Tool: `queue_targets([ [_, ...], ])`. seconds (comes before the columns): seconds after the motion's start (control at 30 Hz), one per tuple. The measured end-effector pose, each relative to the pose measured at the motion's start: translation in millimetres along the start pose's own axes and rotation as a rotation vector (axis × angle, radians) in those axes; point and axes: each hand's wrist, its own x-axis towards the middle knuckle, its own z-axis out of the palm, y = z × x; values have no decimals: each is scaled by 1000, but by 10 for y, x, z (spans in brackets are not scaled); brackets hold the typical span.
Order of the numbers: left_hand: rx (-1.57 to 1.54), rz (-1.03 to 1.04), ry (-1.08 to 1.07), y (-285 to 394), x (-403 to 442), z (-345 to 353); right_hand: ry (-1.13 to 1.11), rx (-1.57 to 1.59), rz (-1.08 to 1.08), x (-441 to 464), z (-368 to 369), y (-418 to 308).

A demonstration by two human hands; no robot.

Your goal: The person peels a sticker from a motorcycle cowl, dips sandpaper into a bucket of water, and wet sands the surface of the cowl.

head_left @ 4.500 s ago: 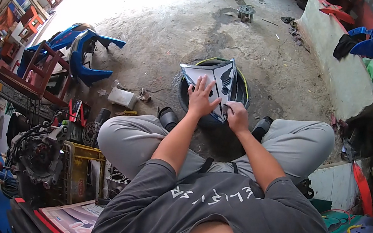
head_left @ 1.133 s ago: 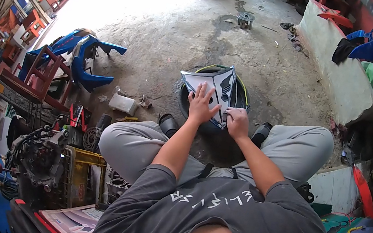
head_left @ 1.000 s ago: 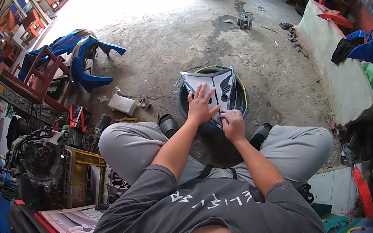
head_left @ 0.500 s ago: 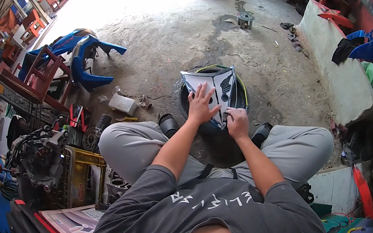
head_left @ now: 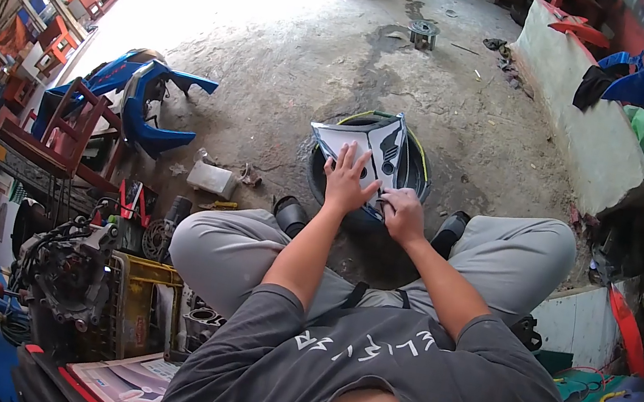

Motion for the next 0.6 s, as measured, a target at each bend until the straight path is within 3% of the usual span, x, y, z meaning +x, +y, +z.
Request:
queue_targets([
  [0.07, 2, -1, 3, 3, 8, 1, 43, 7, 65, 42, -11, 43],
  [0.27, -7, 0, -1, -2, 9, 2, 5, 25, -30, 16, -12, -1],
  [0.37, -2, 1, 7, 2, 8, 2, 19, 25, 125, 48, -56, 35],
  [0.6, -7, 1, 5, -10, 4, 12, -12, 19, 25, 27, -39, -15],
])
